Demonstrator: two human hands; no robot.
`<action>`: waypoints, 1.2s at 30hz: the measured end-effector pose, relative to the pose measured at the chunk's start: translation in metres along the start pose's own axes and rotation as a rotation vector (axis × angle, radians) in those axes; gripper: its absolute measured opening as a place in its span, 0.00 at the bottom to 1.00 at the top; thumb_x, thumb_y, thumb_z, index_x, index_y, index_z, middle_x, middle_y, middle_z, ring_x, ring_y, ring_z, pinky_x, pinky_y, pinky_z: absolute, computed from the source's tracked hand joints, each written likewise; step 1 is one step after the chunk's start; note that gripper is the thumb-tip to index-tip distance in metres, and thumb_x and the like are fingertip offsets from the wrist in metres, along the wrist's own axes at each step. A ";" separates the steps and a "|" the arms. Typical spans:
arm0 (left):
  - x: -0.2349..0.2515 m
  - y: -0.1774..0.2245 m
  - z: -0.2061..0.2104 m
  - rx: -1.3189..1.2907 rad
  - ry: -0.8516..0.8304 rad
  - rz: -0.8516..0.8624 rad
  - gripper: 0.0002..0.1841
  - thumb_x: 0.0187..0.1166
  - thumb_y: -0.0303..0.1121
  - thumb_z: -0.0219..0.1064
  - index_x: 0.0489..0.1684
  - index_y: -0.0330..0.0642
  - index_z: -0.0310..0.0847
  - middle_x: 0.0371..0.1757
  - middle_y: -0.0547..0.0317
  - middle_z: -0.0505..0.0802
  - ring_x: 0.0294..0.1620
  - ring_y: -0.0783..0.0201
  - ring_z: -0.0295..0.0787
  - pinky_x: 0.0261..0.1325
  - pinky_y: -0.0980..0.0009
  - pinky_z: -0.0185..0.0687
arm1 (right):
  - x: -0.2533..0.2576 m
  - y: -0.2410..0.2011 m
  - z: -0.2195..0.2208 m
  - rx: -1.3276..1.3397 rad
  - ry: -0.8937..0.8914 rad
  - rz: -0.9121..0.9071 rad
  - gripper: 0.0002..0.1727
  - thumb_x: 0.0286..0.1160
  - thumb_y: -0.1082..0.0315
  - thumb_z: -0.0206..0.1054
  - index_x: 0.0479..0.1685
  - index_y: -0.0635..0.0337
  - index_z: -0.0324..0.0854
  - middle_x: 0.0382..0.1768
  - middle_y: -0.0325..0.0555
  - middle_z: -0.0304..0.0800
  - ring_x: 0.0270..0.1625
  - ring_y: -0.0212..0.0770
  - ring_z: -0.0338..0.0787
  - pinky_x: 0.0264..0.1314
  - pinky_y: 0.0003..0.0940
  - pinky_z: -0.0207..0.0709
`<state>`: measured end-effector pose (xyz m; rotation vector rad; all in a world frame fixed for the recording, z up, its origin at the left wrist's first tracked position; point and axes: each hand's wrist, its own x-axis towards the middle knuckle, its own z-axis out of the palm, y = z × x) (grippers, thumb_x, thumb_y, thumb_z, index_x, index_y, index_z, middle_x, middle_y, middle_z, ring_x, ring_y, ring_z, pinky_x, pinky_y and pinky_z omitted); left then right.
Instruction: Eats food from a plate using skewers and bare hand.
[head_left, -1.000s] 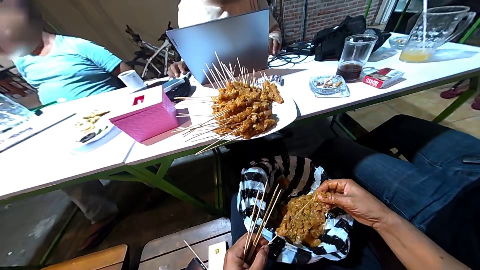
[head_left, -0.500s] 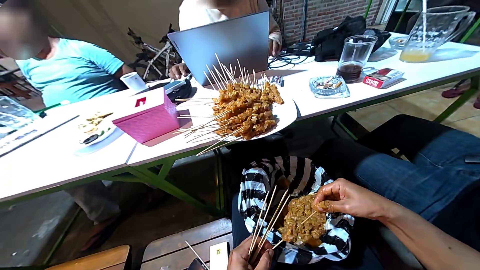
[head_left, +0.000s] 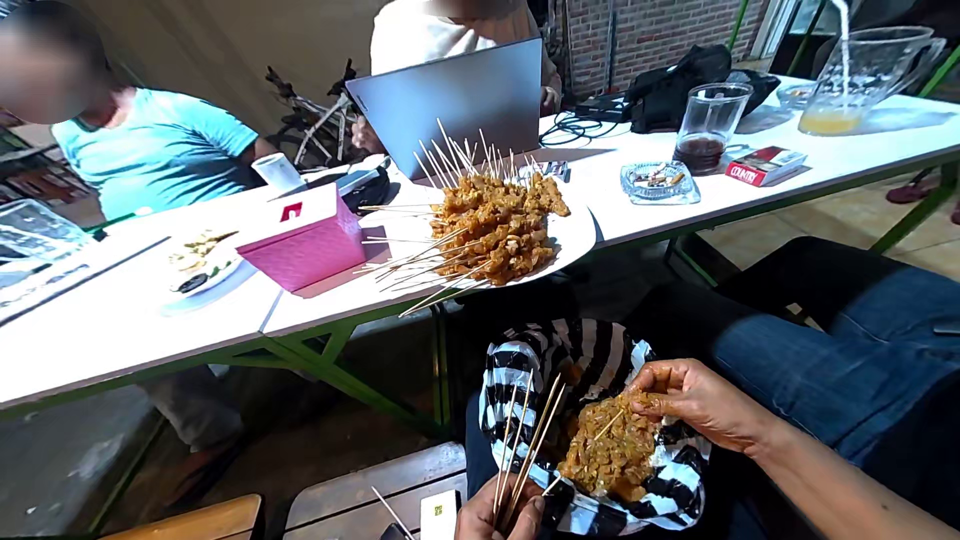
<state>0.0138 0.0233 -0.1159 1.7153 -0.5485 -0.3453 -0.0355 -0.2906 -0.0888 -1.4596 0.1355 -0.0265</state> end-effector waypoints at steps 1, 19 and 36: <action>0.000 0.000 0.000 -0.001 -0.002 0.004 0.05 0.70 0.22 0.69 0.37 0.39 0.89 0.25 0.73 0.86 0.21 0.84 0.74 0.25 0.85 0.70 | 0.000 -0.001 0.000 -0.021 -0.001 -0.025 0.07 0.65 0.80 0.73 0.36 0.57 0.89 0.34 0.33 0.94 0.36 0.27 0.92 0.44 0.23 0.87; -0.002 0.001 0.013 -0.134 -0.054 -0.042 0.06 0.72 0.20 0.68 0.40 0.39 0.88 0.24 0.74 0.87 0.21 0.84 0.75 0.25 0.84 0.71 | 0.005 0.002 0.027 0.125 -0.182 0.150 0.09 0.62 0.80 0.71 0.30 0.53 0.87 0.31 0.32 0.93 0.32 0.25 0.89 0.37 0.21 0.84; 0.000 0.001 0.001 -0.008 0.151 -0.006 0.06 0.71 0.23 0.67 0.40 0.39 0.89 0.26 0.73 0.89 0.20 0.84 0.76 0.23 0.86 0.70 | -0.011 0.018 0.011 -1.035 -0.142 -0.081 0.15 0.70 0.77 0.62 0.46 0.60 0.94 0.62 0.57 0.88 0.66 0.57 0.86 0.70 0.56 0.77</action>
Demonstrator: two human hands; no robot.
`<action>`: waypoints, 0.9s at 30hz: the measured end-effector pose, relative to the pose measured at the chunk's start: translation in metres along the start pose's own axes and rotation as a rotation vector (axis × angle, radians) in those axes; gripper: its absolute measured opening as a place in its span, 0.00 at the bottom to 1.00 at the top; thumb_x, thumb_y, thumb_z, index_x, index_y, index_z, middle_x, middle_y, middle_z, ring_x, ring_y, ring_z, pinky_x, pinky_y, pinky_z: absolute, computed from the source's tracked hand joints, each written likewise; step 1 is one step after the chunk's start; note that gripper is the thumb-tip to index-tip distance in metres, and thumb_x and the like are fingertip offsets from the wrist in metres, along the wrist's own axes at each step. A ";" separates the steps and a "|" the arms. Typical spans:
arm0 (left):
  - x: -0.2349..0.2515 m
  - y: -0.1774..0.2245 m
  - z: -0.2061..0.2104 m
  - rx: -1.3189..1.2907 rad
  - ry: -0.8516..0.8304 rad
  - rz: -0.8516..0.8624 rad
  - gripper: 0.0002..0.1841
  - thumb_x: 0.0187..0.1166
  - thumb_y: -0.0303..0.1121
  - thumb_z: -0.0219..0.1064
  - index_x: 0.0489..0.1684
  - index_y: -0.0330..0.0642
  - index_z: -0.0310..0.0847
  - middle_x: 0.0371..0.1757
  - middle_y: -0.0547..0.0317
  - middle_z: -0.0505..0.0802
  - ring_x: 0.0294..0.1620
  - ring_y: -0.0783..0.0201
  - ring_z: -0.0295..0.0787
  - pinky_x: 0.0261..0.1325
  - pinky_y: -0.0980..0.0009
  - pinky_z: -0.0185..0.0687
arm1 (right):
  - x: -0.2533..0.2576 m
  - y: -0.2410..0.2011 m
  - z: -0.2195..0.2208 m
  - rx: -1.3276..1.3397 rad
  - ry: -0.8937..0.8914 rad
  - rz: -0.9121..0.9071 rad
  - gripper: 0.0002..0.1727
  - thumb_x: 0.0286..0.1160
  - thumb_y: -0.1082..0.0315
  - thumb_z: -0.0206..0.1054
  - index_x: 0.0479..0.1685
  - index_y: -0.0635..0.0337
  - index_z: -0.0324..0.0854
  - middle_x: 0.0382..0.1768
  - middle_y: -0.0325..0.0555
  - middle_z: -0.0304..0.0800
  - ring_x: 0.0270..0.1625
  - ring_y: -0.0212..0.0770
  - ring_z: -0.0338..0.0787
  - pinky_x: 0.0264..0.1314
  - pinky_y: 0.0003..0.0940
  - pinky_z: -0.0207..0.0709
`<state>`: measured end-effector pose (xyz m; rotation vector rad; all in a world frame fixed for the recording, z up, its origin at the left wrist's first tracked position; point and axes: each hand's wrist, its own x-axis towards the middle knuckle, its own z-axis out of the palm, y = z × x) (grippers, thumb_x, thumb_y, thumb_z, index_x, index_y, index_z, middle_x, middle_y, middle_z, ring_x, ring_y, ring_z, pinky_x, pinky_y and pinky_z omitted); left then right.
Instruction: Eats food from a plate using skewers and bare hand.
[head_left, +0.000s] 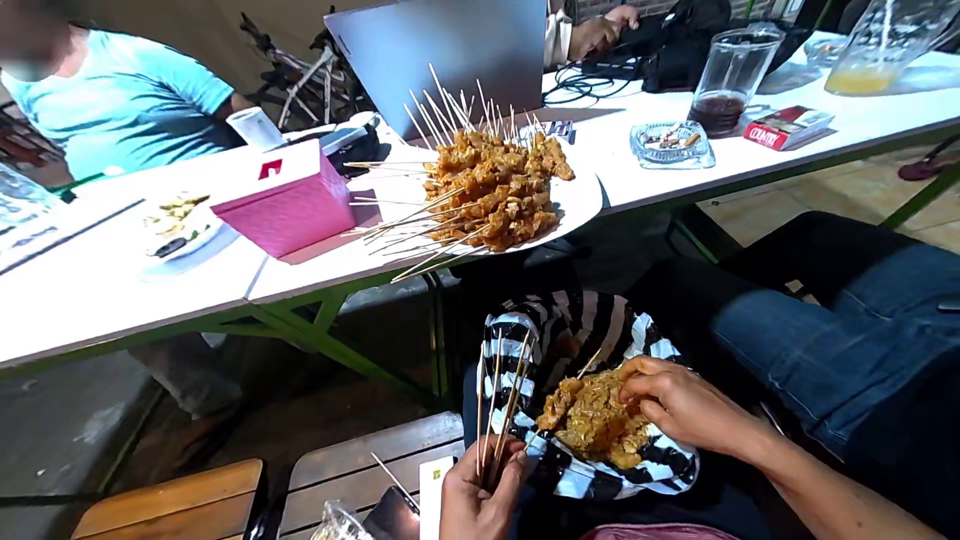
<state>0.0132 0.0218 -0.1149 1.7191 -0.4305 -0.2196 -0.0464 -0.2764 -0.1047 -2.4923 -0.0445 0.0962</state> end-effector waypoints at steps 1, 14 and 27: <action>0.000 0.000 0.000 0.003 0.000 0.005 0.06 0.71 0.23 0.67 0.40 0.39 0.89 0.26 0.73 0.89 0.20 0.84 0.76 0.23 0.86 0.71 | 0.000 0.001 0.002 -0.039 0.036 -0.051 0.13 0.70 0.75 0.64 0.46 0.58 0.93 0.58 0.55 0.90 0.61 0.55 0.88 0.66 0.55 0.80; 0.000 -0.001 -0.013 -0.026 -0.049 0.017 0.07 0.71 0.22 0.68 0.40 0.41 0.90 0.26 0.74 0.89 0.21 0.84 0.77 0.24 0.86 0.71 | 0.010 0.013 -0.004 0.512 0.075 -0.022 0.11 0.78 0.67 0.68 0.50 0.63 0.91 0.47 0.41 0.94 0.45 0.25 0.91 0.52 0.23 0.86; 0.001 -0.002 -0.009 0.051 -0.174 0.005 0.04 0.71 0.25 0.69 0.36 0.42 0.89 0.25 0.74 0.86 0.21 0.86 0.74 0.24 0.87 0.69 | 0.001 0.009 -0.012 1.140 0.111 0.088 0.07 0.74 0.74 0.66 0.41 0.57 0.91 0.34 0.34 0.94 0.36 0.26 0.91 0.44 0.22 0.86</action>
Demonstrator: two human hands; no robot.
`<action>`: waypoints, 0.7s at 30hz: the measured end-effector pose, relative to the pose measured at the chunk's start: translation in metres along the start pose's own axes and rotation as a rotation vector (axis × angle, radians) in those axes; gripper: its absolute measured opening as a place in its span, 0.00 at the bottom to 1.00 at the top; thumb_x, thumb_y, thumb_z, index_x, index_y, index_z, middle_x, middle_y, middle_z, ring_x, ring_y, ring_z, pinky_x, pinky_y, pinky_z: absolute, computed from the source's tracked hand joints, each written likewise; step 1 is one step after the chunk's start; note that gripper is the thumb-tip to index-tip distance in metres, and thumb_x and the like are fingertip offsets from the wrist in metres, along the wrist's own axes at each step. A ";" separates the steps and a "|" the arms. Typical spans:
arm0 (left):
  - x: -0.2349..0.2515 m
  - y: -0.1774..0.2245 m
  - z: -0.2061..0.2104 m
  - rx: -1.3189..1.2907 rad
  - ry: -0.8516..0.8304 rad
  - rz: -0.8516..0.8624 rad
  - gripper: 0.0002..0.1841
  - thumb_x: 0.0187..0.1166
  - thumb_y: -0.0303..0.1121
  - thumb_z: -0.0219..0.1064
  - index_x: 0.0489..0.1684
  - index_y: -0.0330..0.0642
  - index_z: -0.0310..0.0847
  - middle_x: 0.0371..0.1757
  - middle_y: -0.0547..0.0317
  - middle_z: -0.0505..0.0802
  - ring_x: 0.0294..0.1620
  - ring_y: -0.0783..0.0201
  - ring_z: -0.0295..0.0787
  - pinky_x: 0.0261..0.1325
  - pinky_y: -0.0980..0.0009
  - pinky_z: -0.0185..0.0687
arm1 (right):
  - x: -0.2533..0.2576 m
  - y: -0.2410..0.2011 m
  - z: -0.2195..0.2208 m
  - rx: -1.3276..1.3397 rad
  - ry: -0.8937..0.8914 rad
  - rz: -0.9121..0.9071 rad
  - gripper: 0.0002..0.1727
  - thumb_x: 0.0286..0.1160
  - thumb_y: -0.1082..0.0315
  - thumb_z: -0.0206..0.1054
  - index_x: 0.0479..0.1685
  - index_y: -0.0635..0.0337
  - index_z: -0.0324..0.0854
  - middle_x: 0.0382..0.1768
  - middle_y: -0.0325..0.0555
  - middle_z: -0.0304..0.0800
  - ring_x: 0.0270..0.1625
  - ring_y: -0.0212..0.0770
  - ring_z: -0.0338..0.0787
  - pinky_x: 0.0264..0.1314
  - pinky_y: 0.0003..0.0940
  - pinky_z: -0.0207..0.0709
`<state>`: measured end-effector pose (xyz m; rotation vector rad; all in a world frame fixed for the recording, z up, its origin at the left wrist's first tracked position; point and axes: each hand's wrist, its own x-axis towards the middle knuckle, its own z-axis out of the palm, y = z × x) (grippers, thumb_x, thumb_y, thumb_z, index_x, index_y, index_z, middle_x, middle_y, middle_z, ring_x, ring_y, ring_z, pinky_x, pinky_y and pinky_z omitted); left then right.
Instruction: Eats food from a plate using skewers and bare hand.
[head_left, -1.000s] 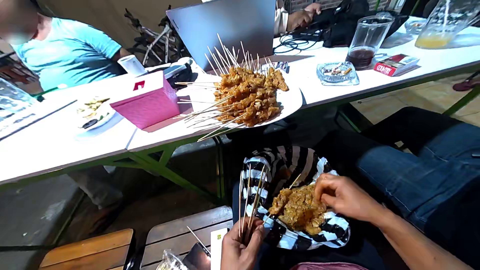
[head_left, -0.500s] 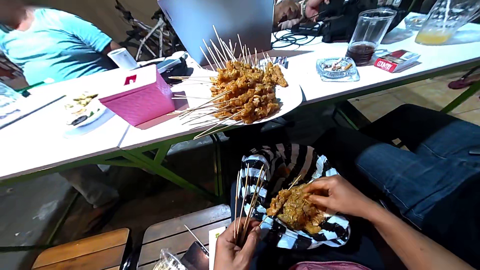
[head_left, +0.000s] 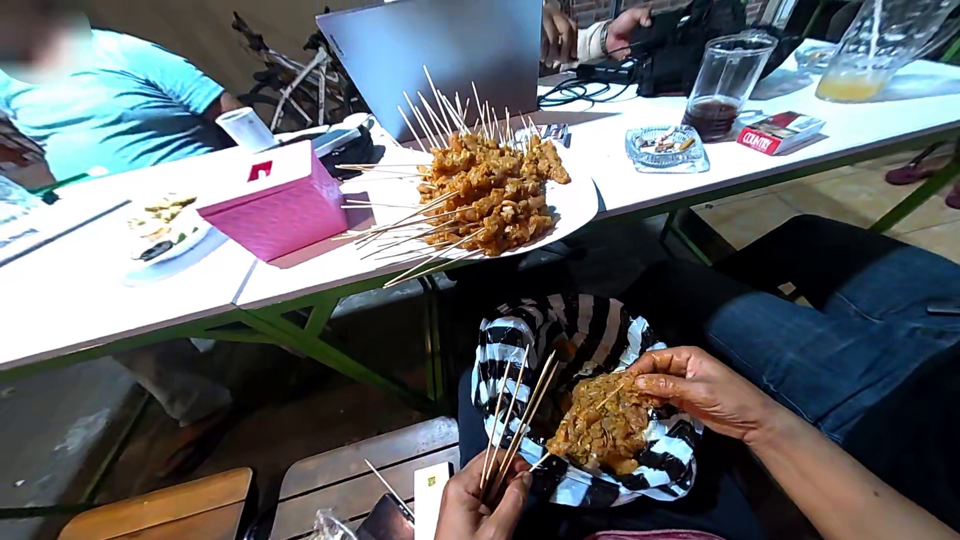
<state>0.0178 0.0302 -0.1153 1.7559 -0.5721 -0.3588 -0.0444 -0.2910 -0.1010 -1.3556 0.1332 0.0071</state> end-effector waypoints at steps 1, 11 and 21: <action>0.000 0.000 0.000 0.003 0.000 0.007 0.04 0.71 0.25 0.69 0.36 0.42 0.89 0.26 0.74 0.86 0.21 0.86 0.74 0.24 0.87 0.70 | 0.000 0.000 0.001 -0.007 0.001 -0.008 0.07 0.74 0.74 0.66 0.41 0.57 0.91 0.34 0.34 0.94 0.36 0.26 0.91 0.44 0.22 0.86; 0.000 -0.003 -0.005 0.026 -0.068 0.039 0.04 0.71 0.26 0.69 0.35 0.41 0.90 0.29 0.71 0.88 0.23 0.85 0.76 0.26 0.87 0.72 | 0.004 -0.008 -0.006 -0.246 -0.155 -0.054 0.09 0.79 0.75 0.63 0.46 0.61 0.89 0.43 0.32 0.94 0.46 0.24 0.91 0.55 0.22 0.86; 0.000 -0.005 -0.005 0.043 -0.079 0.042 0.04 0.71 0.26 0.69 0.36 0.40 0.89 0.28 0.72 0.87 0.23 0.85 0.75 0.26 0.86 0.71 | 0.007 -0.005 -0.001 -0.335 -0.122 -0.104 0.09 0.80 0.74 0.62 0.47 0.64 0.89 0.47 0.35 0.93 0.49 0.22 0.90 0.57 0.20 0.84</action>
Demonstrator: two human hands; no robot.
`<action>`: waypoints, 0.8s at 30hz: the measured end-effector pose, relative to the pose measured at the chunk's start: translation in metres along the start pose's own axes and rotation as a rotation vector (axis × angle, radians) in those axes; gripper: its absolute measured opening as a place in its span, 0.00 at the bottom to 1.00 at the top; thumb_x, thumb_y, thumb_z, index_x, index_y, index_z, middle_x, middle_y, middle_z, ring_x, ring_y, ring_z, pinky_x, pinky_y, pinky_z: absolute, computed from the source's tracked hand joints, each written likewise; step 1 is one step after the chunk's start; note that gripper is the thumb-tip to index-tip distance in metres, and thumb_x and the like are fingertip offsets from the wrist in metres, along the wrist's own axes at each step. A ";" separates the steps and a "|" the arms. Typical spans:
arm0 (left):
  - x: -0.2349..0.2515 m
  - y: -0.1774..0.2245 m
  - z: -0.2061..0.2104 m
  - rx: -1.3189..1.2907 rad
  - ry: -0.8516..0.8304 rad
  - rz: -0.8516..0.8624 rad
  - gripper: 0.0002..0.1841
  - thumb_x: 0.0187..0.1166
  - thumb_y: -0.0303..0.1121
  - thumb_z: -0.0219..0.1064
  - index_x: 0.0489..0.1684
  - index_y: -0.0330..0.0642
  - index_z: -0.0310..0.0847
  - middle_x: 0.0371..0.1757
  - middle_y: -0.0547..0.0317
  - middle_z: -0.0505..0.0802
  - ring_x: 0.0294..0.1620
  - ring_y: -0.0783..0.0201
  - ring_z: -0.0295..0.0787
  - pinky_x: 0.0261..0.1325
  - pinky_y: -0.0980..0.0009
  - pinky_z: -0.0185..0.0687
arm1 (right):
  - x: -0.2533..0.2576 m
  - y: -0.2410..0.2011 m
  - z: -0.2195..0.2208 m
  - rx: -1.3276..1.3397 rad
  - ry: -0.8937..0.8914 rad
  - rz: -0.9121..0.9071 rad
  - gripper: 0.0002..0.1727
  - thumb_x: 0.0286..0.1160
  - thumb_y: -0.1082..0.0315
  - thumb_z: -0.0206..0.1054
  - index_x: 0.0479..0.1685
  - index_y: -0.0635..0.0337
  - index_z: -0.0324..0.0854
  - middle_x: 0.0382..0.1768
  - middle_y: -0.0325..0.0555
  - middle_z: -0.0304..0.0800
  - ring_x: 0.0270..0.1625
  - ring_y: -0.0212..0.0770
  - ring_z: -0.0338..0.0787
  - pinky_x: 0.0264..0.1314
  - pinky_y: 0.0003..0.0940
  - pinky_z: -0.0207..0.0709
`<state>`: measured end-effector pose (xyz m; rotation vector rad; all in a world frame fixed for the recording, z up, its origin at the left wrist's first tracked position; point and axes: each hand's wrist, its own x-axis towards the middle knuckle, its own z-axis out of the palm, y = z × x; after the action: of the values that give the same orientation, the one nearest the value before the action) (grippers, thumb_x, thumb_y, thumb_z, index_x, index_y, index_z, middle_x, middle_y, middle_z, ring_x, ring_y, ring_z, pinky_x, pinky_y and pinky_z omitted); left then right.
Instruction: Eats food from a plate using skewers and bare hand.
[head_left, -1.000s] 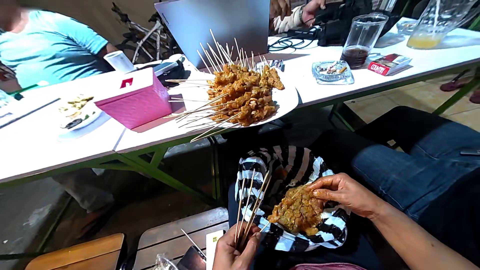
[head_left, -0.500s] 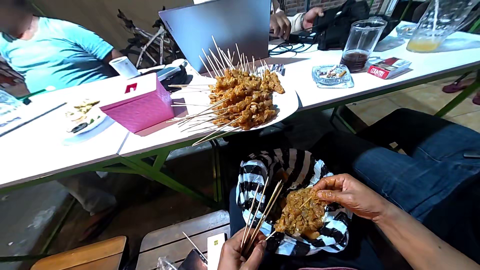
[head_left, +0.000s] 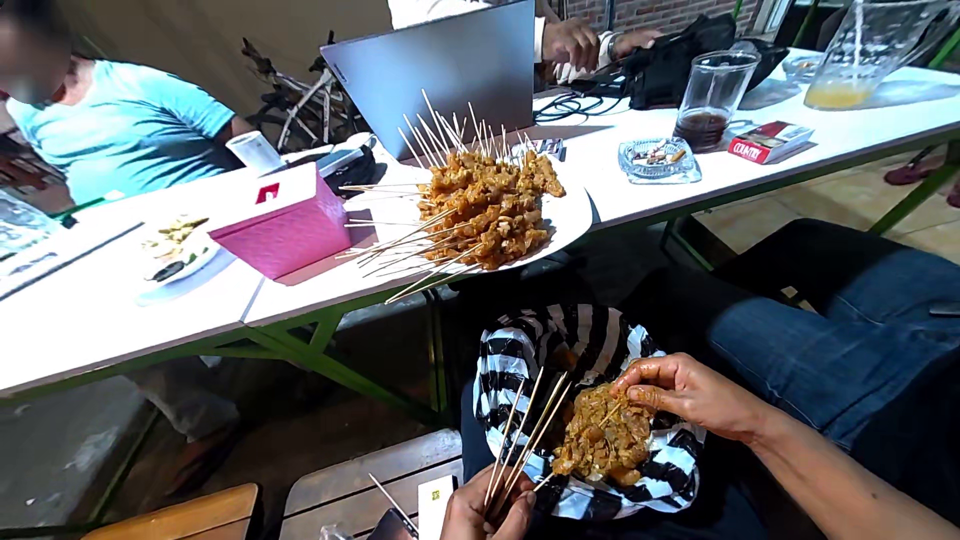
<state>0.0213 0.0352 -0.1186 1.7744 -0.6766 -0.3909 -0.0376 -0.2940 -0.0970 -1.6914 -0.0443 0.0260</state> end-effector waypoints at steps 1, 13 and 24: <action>0.000 0.000 0.000 0.001 -0.002 0.000 0.04 0.71 0.26 0.69 0.36 0.40 0.89 0.28 0.71 0.87 0.23 0.85 0.75 0.26 0.86 0.72 | 0.000 0.001 0.001 -0.002 -0.004 -0.005 0.09 0.80 0.74 0.63 0.48 0.64 0.89 0.48 0.36 0.92 0.49 0.23 0.89 0.57 0.20 0.84; 0.001 -0.003 -0.002 0.005 -0.042 -0.008 0.04 0.70 0.26 0.69 0.35 0.40 0.90 0.28 0.72 0.88 0.23 0.85 0.76 0.27 0.86 0.72 | 0.003 0.005 -0.006 -0.207 -0.168 -0.156 0.09 0.74 0.74 0.67 0.42 0.66 0.93 0.45 0.42 0.94 0.53 0.22 0.88 0.61 0.17 0.80; 0.001 -0.007 -0.008 -0.070 -0.070 -0.043 0.04 0.71 0.26 0.70 0.35 0.43 0.91 0.25 0.75 0.86 0.22 0.86 0.75 0.26 0.87 0.70 | 0.004 0.004 -0.004 -0.171 -0.237 -0.156 0.07 0.69 0.77 0.70 0.39 0.65 0.95 0.43 0.40 0.96 0.51 0.22 0.90 0.59 0.18 0.82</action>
<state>0.0279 0.0420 -0.1226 1.7178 -0.6672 -0.5016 -0.0333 -0.2983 -0.1004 -1.8435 -0.3651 0.1078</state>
